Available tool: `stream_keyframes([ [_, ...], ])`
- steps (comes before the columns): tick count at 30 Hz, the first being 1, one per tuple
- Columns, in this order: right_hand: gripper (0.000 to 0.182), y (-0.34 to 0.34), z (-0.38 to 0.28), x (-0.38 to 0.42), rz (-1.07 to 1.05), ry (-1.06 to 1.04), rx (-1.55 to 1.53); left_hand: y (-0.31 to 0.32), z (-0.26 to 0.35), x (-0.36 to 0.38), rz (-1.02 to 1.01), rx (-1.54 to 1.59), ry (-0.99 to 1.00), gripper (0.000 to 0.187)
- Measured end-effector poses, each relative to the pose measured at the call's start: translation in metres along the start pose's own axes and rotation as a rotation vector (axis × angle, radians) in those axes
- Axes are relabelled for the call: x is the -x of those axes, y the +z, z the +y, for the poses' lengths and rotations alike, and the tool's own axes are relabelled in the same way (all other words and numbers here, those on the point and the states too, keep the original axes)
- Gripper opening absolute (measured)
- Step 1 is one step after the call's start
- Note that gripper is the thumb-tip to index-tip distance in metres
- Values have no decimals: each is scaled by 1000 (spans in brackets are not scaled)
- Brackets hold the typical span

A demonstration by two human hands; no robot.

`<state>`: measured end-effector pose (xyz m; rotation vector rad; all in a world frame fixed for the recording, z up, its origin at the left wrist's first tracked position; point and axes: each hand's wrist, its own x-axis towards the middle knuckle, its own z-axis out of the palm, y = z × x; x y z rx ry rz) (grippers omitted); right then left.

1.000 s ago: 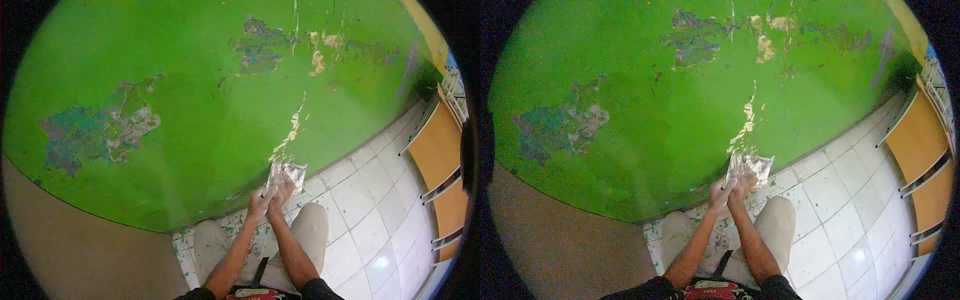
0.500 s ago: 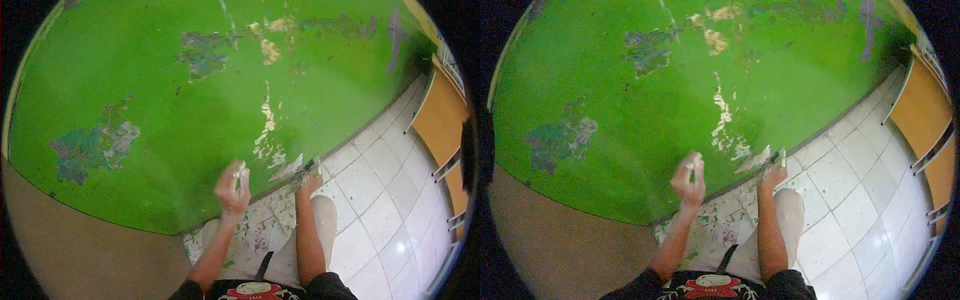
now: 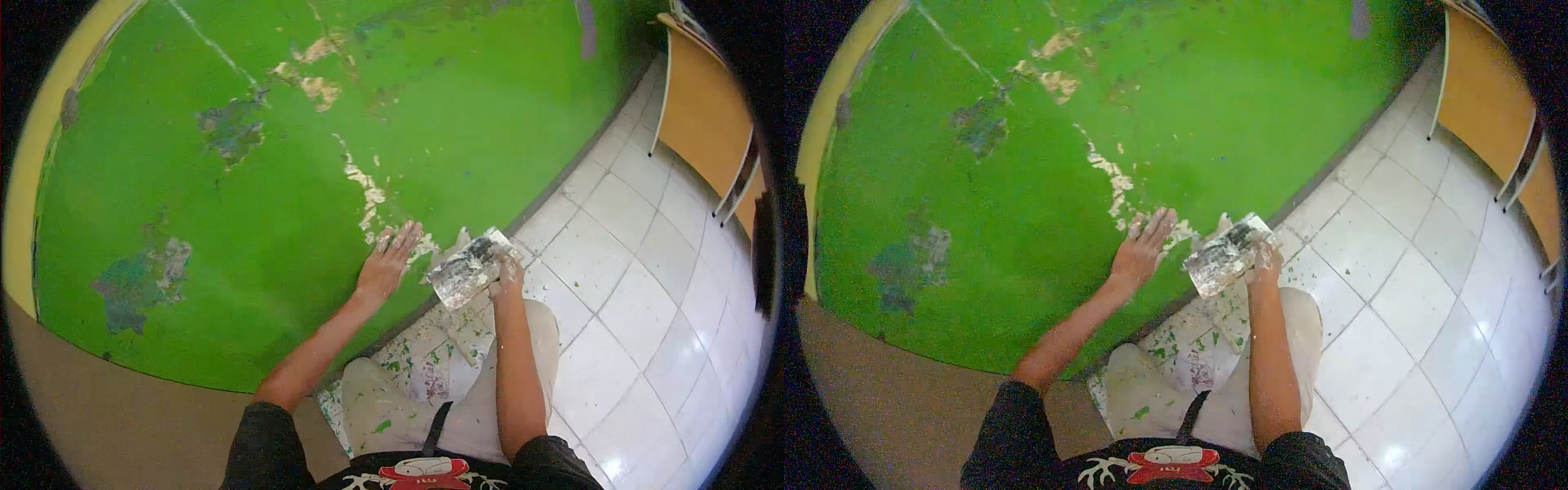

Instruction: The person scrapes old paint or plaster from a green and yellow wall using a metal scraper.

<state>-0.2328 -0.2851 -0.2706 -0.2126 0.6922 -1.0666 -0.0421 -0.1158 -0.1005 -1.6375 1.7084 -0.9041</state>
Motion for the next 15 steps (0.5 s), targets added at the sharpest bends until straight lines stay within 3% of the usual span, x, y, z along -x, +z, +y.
stream_keyframes([
  [2, 34, 2, -20, 10, 36, 39, 165, 18, 23, 0, -2, 62, 75, 79],
  [4, 33, 15, -44, 41, 5, 29, 77, 43, 50, 4, -117, 70, 261, 72],
  [5, 31, 15, -51, 45, 51, -37, 147, 24, 47, 1, -183, 197, 356, 70],
  [9, 28, 14, -64, 50, 139, -104, 109, 37, 64, -7, -190, 238, 321, 66],
  [13, 29, 9, -68, 47, 92, -118, 45, 10, 21, -37, 121, 262, -166, 72],
  [15, 26, 4, -69, 44, 116, -127, -38, -32, -13, -49, 154, 374, -375, 79],
])
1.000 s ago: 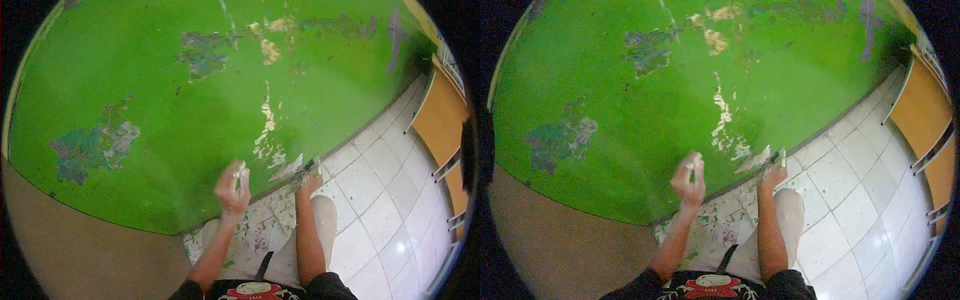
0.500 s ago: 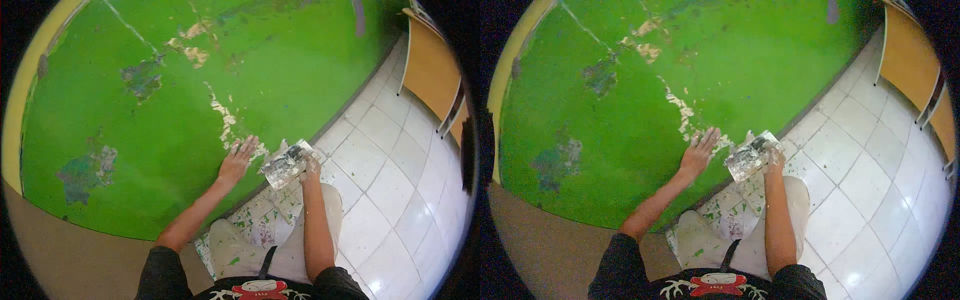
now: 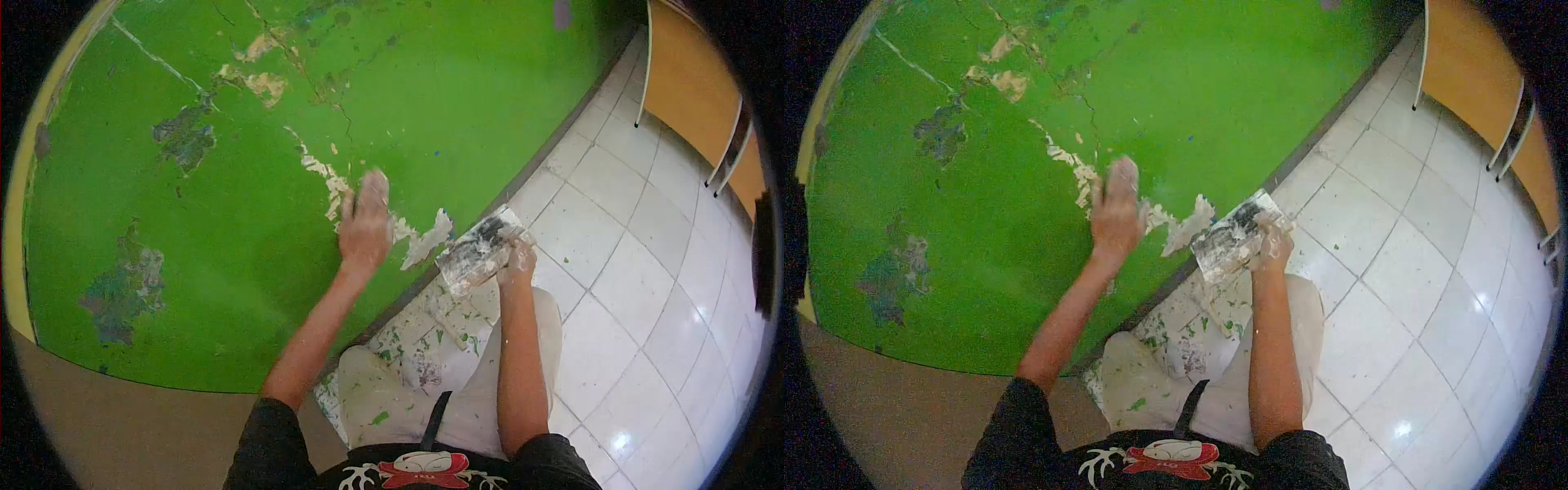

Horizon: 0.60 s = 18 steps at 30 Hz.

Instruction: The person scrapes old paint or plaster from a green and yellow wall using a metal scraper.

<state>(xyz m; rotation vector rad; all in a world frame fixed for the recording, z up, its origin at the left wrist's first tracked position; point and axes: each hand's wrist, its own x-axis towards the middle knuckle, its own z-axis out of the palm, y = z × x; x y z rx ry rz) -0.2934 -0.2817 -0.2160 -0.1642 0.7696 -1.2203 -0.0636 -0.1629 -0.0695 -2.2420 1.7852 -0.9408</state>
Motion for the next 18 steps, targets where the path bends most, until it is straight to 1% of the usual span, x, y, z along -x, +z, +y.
stream_keyframes([
  [1, 26, 4, -4, 7, 11, 8, 1, -19, -3, -10, -12, 1, 6, 79],
  [3, 25, 22, -26, 32, 0, -1, -53, -38, -8, -23, 143, 24, -120, 81],
  [4, 25, 28, -34, 41, 3, 10, -34, -29, -8, -24, 130, 23, -119, 81],
  [5, 25, 21, -28, 34, 10, 22, -25, -17, -5, -22, 132, 27, -62, 80],
  [6, 25, 10, -21, 22, 6, -7, -37, -4, -1, -16, 137, 27, -6, 79],
  [7, 25, 5, -17, 13, -1, -36, -52, 13, 4, -5, 127, 21, -10, 79],
  [9, 26, 3, -13, 11, -16, 13, -102, 51, 18, 27, -77, -124, 208, 79],
  [11, 25, 0, -12, 7, -32, 0, -61, 64, 28, 69, -261, -349, 310, 79],
  [13, 25, 0, -13, 8, -36, 18, -58, 70, 20, 118, -328, -194, 343, 77],
  [15, 24, 2, -14, 9, -43, 37, -55, 92, 5, 177, -332, -229, 344, 74],
  [17, 23, 4, -15, 6, -4, 50, 15, 88, -13, 223, -355, -222, 301, 73],
  [18, 21, -5, -3, -11, -29, 46, 22, 84, -21, 242, -374, -212, 268, 71],
])
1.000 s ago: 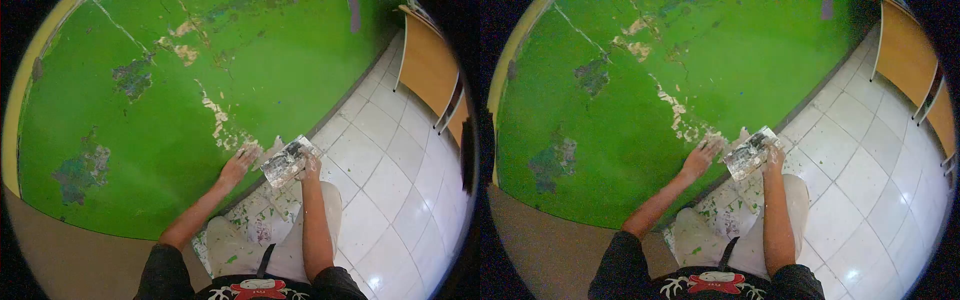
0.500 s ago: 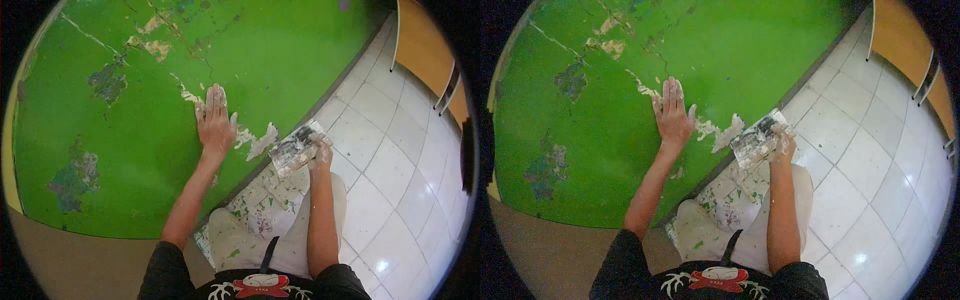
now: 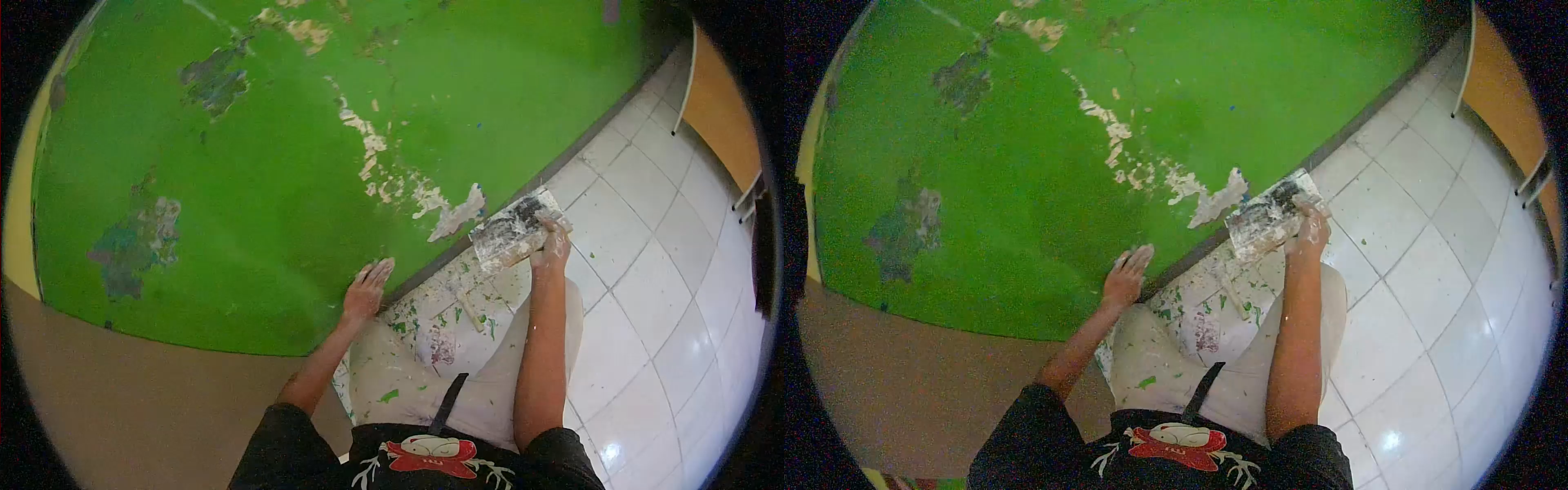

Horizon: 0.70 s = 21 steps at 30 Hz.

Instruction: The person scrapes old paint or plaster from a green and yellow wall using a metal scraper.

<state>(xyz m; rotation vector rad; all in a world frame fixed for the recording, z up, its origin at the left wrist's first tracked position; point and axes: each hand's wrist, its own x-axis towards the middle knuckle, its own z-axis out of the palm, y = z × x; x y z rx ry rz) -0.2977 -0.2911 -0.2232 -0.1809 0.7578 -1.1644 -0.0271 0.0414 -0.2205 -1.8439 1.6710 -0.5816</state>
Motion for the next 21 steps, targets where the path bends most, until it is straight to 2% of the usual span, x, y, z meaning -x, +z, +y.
stream_keyframes([
  [1, 21, -12, 9, -14, -15, 10, 7, 5, -4, 19, -7, -1, -18, 71],
  [3, 23, -18, 19, -24, -139, -65, 61, 5, -13, 46, 57, 229, -212, 69],
  [4, 26, -12, 21, -23, -84, -7, 67, 3, -15, 52, 55, 228, -229, 69],
  [6, 28, -8, 26, -24, -99, -15, 110, -5, -18, 62, 190, 277, -450, 74],
  [9, 31, -6, 49, -38, -102, 29, 110, -20, -9, 53, 157, 336, -524, 76],
  [10, 27, -15, 63, -51, -129, -3, 188, -23, -8, 49, 163, 337, -536, 76],
  [12, 27, -12, 67, -45, -200, -94, 419, -28, -5, 41, 14, 347, -278, 78],
  [13, 27, -1, 67, -30, -209, -101, 424, -25, -3, 39, 23, 352, -286, 78],
  [15, 27, 17, 72, -6, -42, 25, 614, -18, -1, 35, -44, 301, -176, 79],
  [16, 26, 8, 82, -14, -244, 69, 452, -16, -3, 35, -41, 303, -181, 79],
  [19, 28, 4, 100, -13, -276, 75, 526, -12, -15, 45, -19, 352, -172, 75],
  [20, 22, 4, 106, -13, -259, 33, 663, -12, -19, 49, 65, 327, -293, 73],
  [21, 22, 5, 106, -6, -254, 34, 665, -14, -23, 53, 146, 302, -411, 71],
])
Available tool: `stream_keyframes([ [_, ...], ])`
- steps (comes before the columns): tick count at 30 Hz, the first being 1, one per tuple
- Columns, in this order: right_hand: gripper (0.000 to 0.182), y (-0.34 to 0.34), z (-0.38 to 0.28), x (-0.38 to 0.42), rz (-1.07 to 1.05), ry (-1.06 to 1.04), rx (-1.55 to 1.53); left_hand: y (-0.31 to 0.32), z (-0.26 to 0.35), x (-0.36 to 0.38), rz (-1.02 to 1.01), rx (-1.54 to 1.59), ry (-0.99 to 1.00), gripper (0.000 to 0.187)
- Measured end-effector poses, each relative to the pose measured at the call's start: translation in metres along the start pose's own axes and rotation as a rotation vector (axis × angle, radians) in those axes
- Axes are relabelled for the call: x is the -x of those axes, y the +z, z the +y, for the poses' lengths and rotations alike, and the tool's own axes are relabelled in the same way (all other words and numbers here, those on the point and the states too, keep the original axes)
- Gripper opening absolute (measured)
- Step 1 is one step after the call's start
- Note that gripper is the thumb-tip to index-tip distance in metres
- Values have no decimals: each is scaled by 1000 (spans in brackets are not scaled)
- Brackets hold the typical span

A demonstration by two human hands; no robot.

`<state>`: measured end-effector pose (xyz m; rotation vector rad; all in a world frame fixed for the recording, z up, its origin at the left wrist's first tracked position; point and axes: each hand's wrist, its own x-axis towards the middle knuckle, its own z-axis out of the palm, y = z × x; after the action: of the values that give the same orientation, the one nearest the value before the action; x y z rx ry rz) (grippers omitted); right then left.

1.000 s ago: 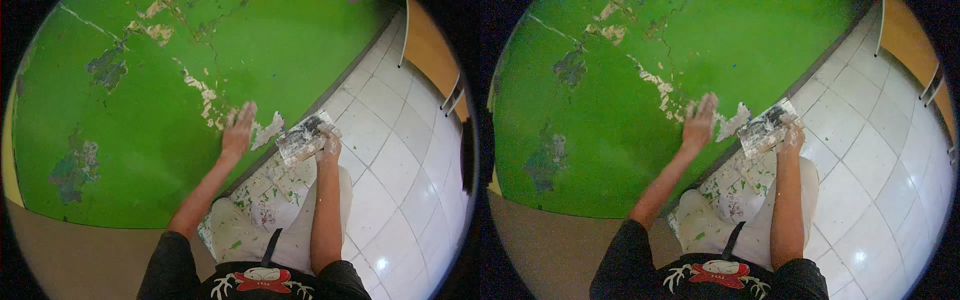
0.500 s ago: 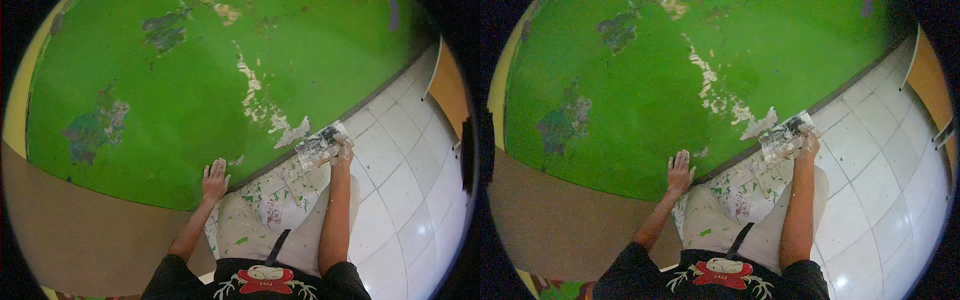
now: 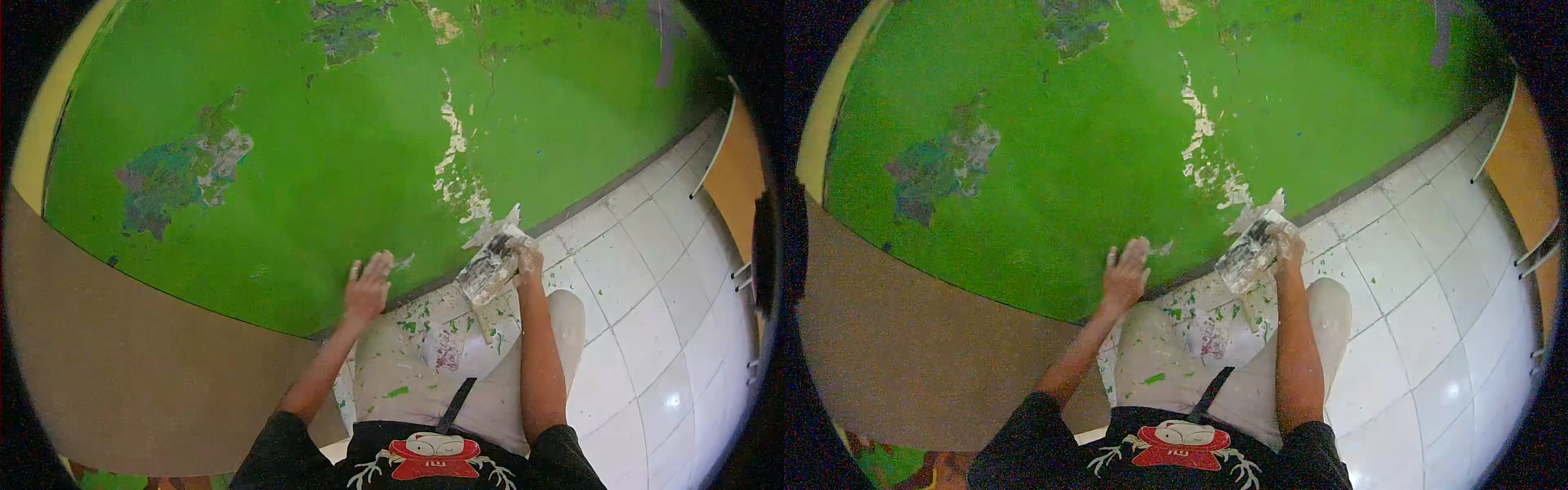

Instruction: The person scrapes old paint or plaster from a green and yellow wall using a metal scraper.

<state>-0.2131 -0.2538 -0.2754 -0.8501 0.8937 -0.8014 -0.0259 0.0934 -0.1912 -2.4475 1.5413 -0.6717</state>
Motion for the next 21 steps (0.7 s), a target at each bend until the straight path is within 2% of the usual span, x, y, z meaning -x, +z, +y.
stream_keyframes([
  [2, 19, 10, 0, 27, -158, -193, 87, -9, -11, -4, 55, -61, -74, 70],
  [3, 21, 14, 5, 37, -187, -335, 260, -10, -15, -5, 118, -131, -152, 69],
  [4, 21, 25, 21, 40, -189, -330, 264, -4, -16, -7, 112, -130, -154, 69],
  [6, 31, 55, 68, 46, -3, -166, 408, 13, -19, -12, 220, -120, -131, 70],
  [8, 31, 90, 86, 88, 64, -186, 723, 16, -16, -17, 278, -176, -117, 69],
  [10, 33, 118, 76, 139, -57, -334, 810, 19, -13, -20, 330, -228, -105, 69],
  [12, 33, 157, 138, 159, 101, -255, 264, 19, -15, -18, 309, -282, -114, 68],
  [13, 33, 173, 127, 174, 108, -244, 267, 20, -16, -16, 299, -277, -107, 68],
  [15, 35, 204, 81, 202, 119, -32, 188, 21, -19, -15, 304, -312, -90, 67],
  [16, 35, 214, 92, 205, 122, -26, 190, 22, -22, -12, 298, -309, -86, 67],
  [18, 49, 233, 117, 206, 219, -288, 350, 23, -31, -1, 233, -406, -68, 67],
  [19, 57, 239, 125, 204, 176, -251, 253, 23, -33, 6, 226, -399, -63, 67],
  [21, 56, 245, 131, 205, 229, -310, 272, 25, -32, 19, 108, -262, -82, 55],
])
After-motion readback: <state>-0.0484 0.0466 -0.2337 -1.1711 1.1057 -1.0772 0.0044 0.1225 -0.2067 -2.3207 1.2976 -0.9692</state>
